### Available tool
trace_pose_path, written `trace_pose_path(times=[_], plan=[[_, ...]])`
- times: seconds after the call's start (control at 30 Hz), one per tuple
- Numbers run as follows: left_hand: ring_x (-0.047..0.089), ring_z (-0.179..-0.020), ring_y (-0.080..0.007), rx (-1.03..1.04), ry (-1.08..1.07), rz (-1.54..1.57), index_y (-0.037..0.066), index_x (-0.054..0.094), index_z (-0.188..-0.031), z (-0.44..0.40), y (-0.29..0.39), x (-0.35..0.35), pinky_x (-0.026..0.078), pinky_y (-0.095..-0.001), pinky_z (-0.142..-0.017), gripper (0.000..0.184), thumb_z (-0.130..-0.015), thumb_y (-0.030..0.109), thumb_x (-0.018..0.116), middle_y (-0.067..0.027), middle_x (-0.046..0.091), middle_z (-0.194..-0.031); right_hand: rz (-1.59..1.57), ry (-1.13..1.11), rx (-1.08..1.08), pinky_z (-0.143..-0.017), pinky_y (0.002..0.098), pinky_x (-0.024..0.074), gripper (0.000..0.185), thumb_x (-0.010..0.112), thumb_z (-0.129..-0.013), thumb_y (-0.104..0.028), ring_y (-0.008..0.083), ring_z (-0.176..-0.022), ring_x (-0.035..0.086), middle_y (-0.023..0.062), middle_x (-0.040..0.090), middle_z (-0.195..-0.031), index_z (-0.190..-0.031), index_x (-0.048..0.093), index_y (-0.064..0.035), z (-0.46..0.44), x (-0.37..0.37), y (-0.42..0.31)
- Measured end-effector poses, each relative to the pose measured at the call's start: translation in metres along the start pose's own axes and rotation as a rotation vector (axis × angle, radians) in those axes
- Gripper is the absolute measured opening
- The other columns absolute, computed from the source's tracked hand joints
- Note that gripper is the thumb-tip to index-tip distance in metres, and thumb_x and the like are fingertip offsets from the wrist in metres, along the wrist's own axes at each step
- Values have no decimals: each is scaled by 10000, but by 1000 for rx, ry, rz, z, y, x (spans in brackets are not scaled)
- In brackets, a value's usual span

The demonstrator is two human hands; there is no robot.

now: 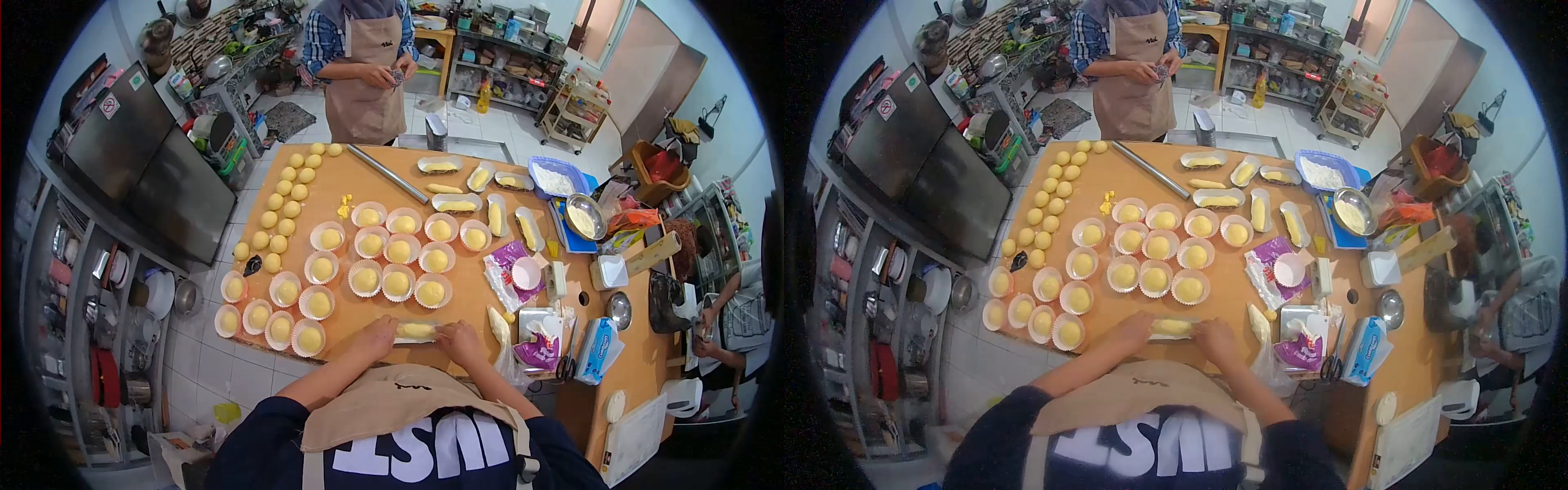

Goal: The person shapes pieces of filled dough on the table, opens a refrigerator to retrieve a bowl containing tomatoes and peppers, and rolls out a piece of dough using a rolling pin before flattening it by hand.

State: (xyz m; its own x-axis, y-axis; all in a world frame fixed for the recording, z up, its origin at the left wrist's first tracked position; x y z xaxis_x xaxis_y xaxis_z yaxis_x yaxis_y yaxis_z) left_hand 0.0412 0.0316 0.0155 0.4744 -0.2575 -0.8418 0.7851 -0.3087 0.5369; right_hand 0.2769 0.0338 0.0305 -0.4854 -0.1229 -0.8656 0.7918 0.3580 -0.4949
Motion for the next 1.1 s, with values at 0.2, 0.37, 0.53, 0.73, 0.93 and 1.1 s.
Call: trace_pose_path(times=[0.2,0.37,0.53,0.73,0.93,1.1], plan=[[594,-919,-357,93,-77,-4,21,571,-983,-16,14,-9,491,-449,-797,189,-814,106,582,-168,594,-961,94,51,-89,-716,376,469,164,683,-762,-226,251,-793,599,59,691,-863,-870,734,-113,-11,-8,-14],[597,-895,-334,127,-139,-46,33,636,-841,-31,12,10,484,-430,-801,139,-813,167,611,-145,617,-896,269,-103,-125,-738,380,422,85,690,-750,-221,210,-814,596,10,674,-804,-796,729,-162,-25,12,-21],[612,-824,-330,285,-14,0,42,646,-794,-22,-9,15,498,-445,-720,139,-820,176,614,-122,613,-817,217,-41,-53,-765,384,383,96,681,-775,-245,199,-808,581,-6,668,-796,-802,725,-163,-18,14,-5],[613,-826,-316,123,70,120,49,666,-847,-17,12,-4,503,-429,-721,174,-857,214,609,-117,607,-827,104,53,-70,-759,388,366,123,666,-808,-274,194,-813,575,-8,660,-794,-862,720,-178,-13,9,-12],[607,-870,-313,182,-33,-87,80,679,-850,-24,31,-16,507,-429,-742,156,-842,220,612,-102,601,-891,315,-153,-138,-764,420,350,128,646,-813,-318,172,-822,590,-16,650,-808,-832,716,-212,-31,22,-25],[598,-907,-313,224,-12,-99,94,681,-837,-21,16,0,503,-425,-760,142,-823,221,621,-91,597,-927,328,-180,-125,-787,427,345,111,662,-795,-313,151,-895,580,-33,642,-840,-848,727,-240,-33,31,-21]])
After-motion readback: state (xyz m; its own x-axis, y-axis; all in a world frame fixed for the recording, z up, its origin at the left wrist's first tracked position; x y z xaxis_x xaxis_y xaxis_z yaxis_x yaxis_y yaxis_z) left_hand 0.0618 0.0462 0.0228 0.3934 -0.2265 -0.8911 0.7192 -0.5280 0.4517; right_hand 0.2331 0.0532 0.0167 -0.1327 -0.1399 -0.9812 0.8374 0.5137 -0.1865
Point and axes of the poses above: each hand's wrist, its own z-axis away from the middle knuckle, its own x-axis out of the palm, y = z × x, the point moved 2 cm from there along -z, towards the middle knuckle
